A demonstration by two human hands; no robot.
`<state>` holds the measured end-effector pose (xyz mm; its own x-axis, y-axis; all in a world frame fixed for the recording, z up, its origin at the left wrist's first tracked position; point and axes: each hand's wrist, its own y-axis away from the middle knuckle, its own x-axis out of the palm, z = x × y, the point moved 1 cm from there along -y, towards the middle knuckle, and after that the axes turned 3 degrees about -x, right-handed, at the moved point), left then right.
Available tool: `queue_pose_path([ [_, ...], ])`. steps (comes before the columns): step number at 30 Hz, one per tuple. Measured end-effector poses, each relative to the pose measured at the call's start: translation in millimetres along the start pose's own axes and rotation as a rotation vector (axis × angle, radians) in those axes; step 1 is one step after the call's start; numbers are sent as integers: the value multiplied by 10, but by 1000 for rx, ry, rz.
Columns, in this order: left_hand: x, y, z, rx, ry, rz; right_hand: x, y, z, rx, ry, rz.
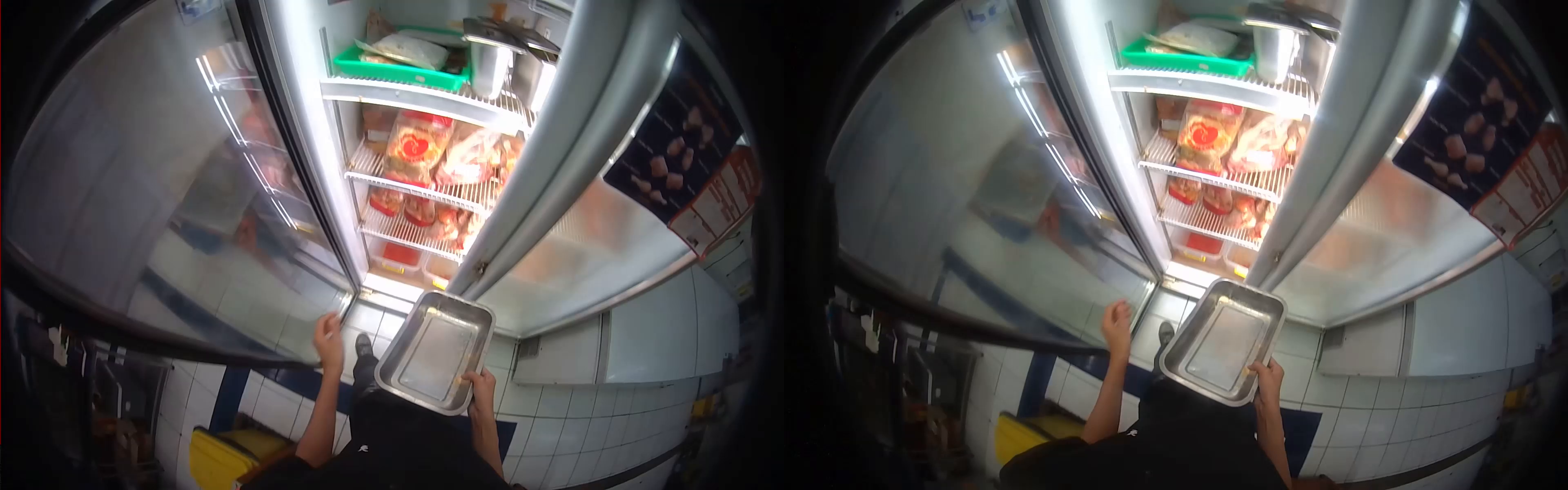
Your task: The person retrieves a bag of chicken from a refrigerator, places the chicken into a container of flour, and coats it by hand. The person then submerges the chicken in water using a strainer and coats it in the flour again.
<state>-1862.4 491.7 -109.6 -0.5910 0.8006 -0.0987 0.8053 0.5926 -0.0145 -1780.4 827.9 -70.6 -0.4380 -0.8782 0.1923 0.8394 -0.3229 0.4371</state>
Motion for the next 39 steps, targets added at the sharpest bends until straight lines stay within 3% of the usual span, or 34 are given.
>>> queue_pose_path([
  [3,1011,-992,-753,269,1,263,403,-186,-61,-35,-33,-76],
  [5,1545,-1596,-1300,499,-171,395,691,-286,-70,-38,-64,-59],
  [7,2078,-2064,-1624,742,-291,277,971,-326,-65,-61,-57,-122],
  [11,2932,-2527,-1948,658,-650,265,1385,-553,-82,-70,-73,-201],
  [13,3182,-2602,-1884,637,-740,269,1569,-633,83,28,-88,-179],
  [17,3310,-2743,-1624,827,-522,64,1654,-942,263,11,11,-145],
  [22,3083,-2647,-1860,628,-493,109,1545,-1289,425,-21,-38,-28],
  [27,3023,-2713,-1871,634,-445,-127,1409,-1474,589,-3,-51,26],
  [33,2725,-3096,-2000,858,-591,-270,1304,-1560,667,41,-58,87],
  [35,2581,-3413,-1799,980,-579,-102,1305,-1562,655,62,-50,105],
  [36,2651,-3475,-1697,1017,-612,-117,1292,-1600,669,58,-44,108],
  [39,2701,-3222,-1896,833,-730,-156,1284,-1680,636,63,-71,145],
])
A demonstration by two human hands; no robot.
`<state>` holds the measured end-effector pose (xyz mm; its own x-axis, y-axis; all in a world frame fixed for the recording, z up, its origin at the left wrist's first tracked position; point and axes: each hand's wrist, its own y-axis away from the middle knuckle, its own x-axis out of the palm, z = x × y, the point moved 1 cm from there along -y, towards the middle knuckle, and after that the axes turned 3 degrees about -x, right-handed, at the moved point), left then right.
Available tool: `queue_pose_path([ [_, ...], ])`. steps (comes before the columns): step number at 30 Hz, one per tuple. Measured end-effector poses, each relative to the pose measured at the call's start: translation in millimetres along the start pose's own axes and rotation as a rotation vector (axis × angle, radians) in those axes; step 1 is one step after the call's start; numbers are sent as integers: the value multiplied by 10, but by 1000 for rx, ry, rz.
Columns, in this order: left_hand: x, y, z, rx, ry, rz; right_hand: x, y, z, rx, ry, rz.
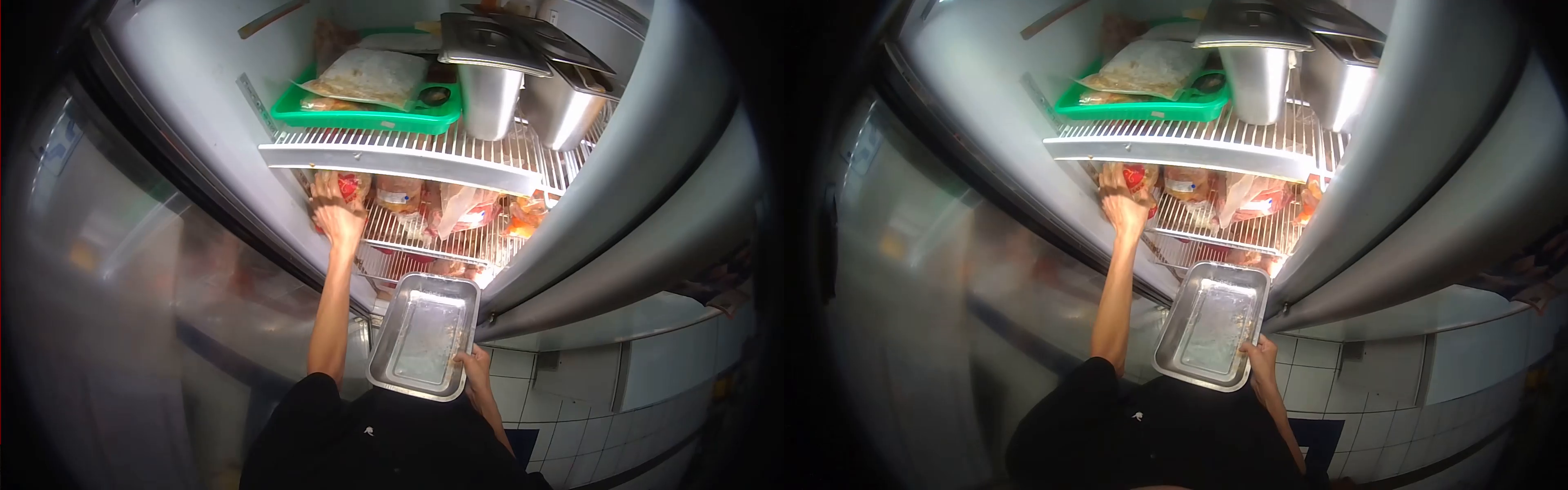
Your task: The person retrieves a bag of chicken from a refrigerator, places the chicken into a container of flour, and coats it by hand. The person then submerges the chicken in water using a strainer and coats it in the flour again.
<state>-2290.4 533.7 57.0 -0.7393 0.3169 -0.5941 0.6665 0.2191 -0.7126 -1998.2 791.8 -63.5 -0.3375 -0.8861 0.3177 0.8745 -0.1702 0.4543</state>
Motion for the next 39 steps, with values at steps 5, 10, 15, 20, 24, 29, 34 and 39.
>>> queue_pose_path([
  [5,-35,272,-813,54,699,351,89,-106,102,-24,55,-23],
  [10,705,527,-1643,53,547,605,19,-118,-20,-36,73,-36],
  [15,1066,389,-1810,-223,447,411,150,40,34,-40,27,-76],
  [20,671,390,-2268,-135,739,528,284,44,83,-68,27,-102],
  [24,1088,725,-2665,-51,808,416,276,49,43,-67,37,-84],
  [29,384,350,-2570,210,1009,1034,253,-26,-29,-60,18,-106],
  [34,584,18,-2153,478,1053,1014,270,-21,56,-58,-39,-143],
  [39,1122,-386,-1413,69,869,679,216,-11,44,-60,-33,-113],
])
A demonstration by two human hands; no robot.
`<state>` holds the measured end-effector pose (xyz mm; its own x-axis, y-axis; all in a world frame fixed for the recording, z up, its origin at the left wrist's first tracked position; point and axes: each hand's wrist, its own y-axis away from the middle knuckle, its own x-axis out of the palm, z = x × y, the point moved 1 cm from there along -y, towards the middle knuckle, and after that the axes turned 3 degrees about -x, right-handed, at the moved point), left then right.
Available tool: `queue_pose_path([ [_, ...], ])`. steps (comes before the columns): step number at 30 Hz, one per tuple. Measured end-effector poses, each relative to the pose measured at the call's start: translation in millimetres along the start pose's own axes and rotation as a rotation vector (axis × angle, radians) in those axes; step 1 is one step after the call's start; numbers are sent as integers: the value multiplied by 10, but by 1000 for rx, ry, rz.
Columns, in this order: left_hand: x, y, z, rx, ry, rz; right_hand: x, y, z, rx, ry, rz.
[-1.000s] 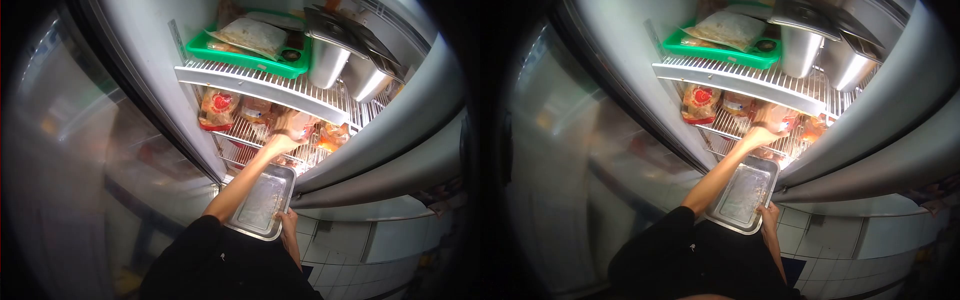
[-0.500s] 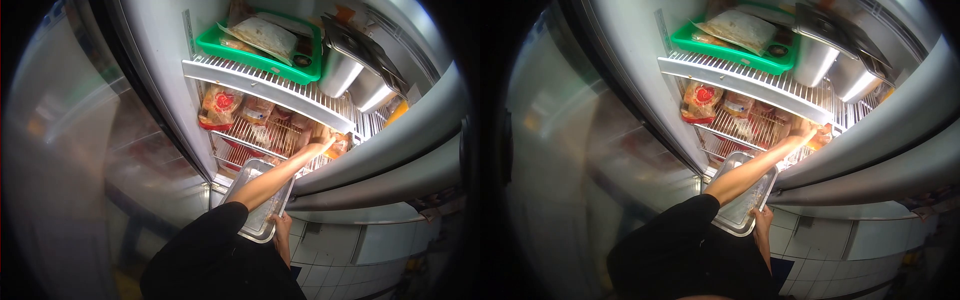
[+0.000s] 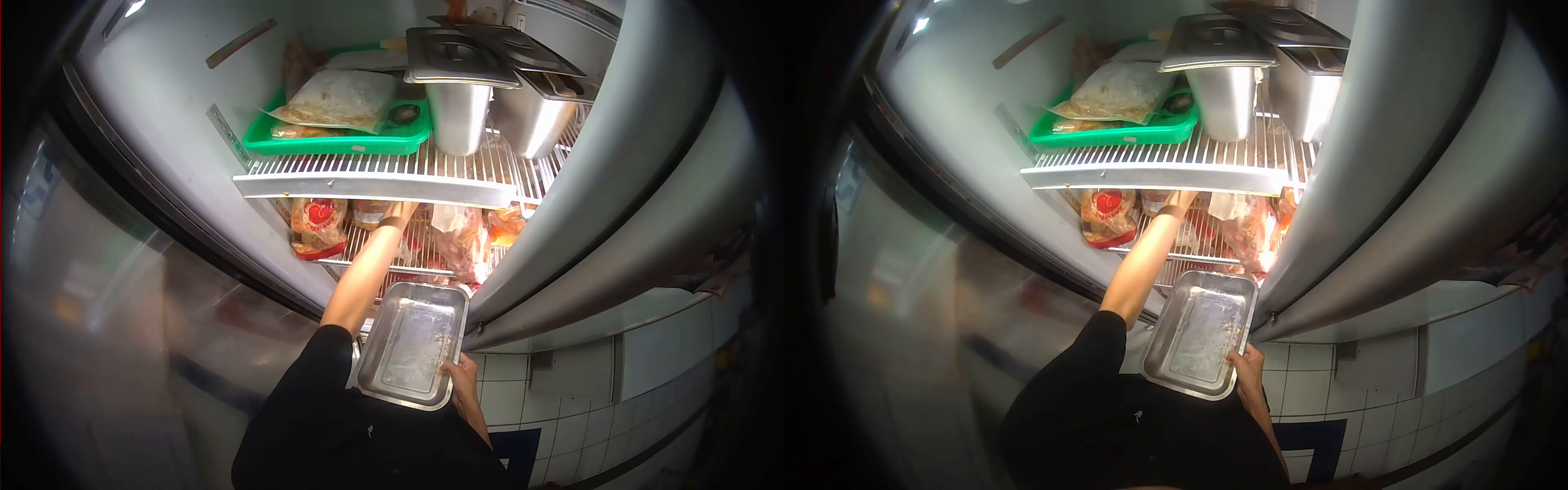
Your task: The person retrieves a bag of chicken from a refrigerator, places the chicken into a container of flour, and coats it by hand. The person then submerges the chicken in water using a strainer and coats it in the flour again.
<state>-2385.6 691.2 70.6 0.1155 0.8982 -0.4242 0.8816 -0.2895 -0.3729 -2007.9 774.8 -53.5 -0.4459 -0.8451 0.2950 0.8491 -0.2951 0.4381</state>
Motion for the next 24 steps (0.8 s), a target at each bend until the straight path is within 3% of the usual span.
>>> queue_pose_path([
  [7,228,-520,180,-33,-84,-13,-75,-16,-4,8,19,31],
  [24,195,-30,262,2,23,20,-43,235,-64,-50,16,-3],
])
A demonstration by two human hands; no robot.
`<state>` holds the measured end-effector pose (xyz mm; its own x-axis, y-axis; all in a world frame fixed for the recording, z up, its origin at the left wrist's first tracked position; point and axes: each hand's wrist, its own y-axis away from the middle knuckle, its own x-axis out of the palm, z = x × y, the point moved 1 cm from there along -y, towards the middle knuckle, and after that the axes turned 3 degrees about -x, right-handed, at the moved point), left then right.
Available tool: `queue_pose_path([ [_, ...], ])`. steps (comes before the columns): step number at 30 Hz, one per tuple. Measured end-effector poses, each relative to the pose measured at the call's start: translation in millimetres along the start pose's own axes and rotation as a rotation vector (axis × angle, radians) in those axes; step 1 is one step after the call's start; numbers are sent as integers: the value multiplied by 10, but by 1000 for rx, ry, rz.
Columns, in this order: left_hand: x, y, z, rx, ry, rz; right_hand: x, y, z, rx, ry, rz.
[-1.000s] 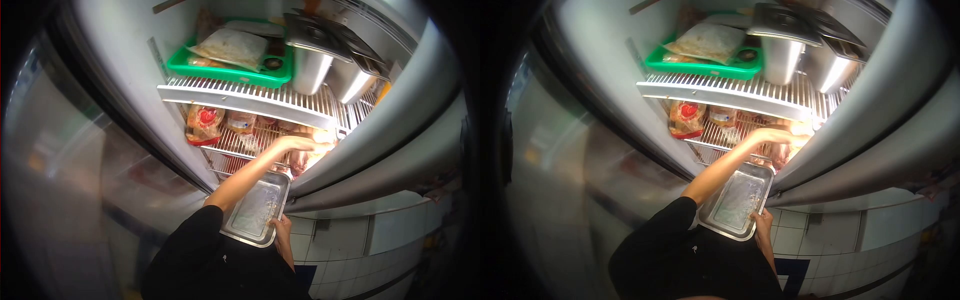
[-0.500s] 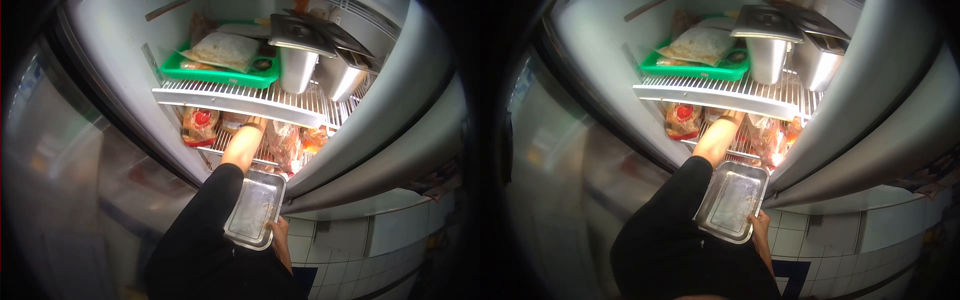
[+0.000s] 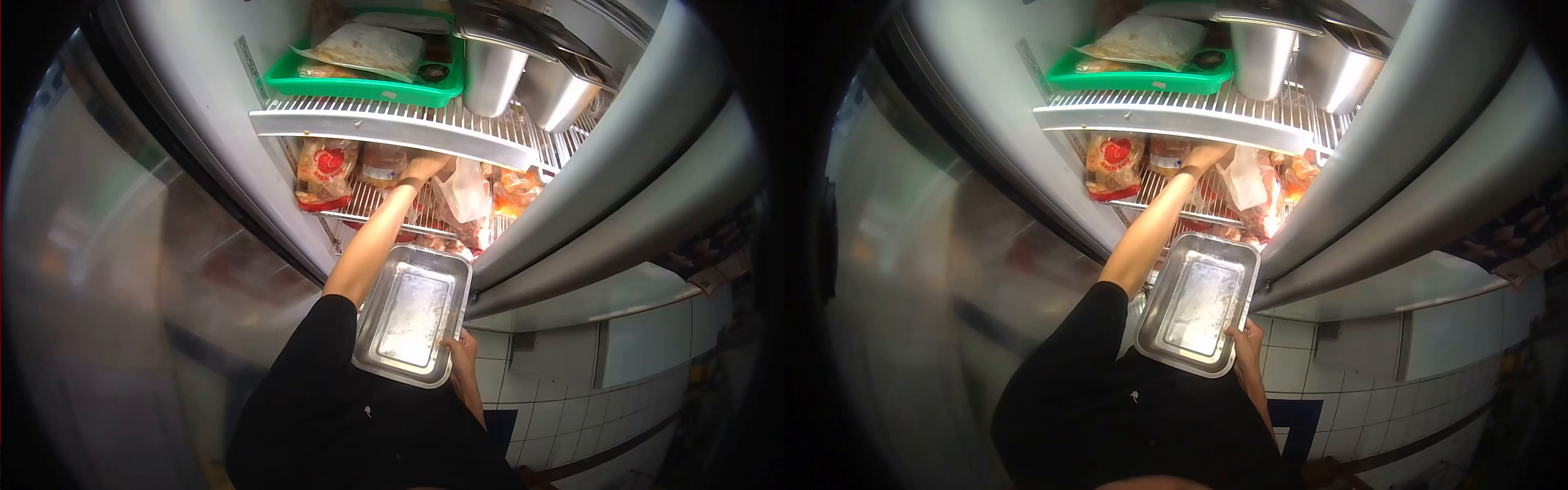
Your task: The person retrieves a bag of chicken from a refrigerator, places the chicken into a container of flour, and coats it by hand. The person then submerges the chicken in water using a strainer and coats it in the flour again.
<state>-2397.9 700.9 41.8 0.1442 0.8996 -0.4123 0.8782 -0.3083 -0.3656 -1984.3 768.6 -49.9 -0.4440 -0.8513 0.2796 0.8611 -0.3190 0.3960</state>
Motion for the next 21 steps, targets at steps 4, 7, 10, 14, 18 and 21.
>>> queue_pose_path([
  [4,-146,244,-29,43,-631,163,9,39,-2,14,-35,1],
  [7,-275,487,83,114,-335,-296,7,6,0,-42,-60,9],
  [10,-314,1137,-337,-110,306,-341,3,-10,-43,-36,-57,6],
  [14,112,1546,-469,-131,188,-142,-22,-16,-59,-17,-69,35],
  [18,413,1258,-597,-292,170,-88,-60,14,-102,-31,4,40],
  [21,579,906,-456,-602,36,-151,-124,80,-92,2,12,68],
])
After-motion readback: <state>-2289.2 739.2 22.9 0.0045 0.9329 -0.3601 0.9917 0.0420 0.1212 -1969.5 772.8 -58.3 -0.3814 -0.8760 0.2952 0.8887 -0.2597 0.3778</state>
